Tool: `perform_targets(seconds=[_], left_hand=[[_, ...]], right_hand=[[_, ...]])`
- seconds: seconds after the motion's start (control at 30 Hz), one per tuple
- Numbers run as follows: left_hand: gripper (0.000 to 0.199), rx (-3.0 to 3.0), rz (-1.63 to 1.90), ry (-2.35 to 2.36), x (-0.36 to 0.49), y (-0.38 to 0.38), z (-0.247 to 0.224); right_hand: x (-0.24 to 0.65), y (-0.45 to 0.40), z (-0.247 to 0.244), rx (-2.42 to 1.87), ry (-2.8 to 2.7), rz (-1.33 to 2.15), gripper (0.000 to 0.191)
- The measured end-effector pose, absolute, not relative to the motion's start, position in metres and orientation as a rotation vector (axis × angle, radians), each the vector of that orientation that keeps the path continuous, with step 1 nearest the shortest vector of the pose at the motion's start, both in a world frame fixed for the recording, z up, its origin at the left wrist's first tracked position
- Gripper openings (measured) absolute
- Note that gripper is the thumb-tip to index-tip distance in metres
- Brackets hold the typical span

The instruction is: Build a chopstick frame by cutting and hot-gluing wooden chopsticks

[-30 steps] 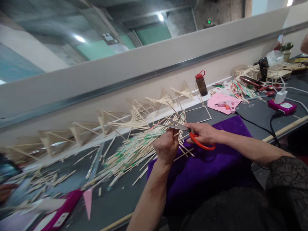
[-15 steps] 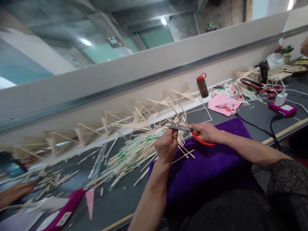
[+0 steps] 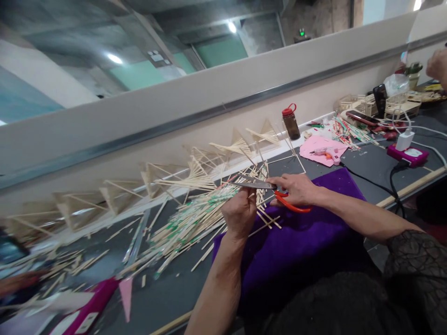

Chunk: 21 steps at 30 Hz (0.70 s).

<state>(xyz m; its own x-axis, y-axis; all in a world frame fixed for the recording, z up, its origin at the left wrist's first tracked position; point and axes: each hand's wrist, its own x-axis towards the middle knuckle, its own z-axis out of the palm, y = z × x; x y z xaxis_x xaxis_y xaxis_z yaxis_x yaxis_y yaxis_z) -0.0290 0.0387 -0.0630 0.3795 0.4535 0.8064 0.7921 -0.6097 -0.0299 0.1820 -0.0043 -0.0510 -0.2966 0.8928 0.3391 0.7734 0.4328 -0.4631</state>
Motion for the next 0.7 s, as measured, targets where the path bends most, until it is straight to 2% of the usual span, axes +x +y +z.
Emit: perform_targets(seconds=[0.23, 0.53, 0.7], left_hand=[[0.038, -2.306, -0.975, -1.087, -0.0294, 0.0384, -0.0654], [0.038, -2.285, -1.007, -1.037, -0.0313, 0.0388, -0.0679], [0.034, -2.282, -0.989, -1.157, -0.0322, 0.0409, -0.0665]], right_hand=[[0.1809, -0.0037, -0.0502, -1.401, -2.155, 0.378, 0.070], [0.1823, -0.0064, -0.0510, -1.335, -2.183, 0.427, 0.062], [0.1826, -0.0078, -0.0448, -1.416, -2.257, 0.343, 0.041]])
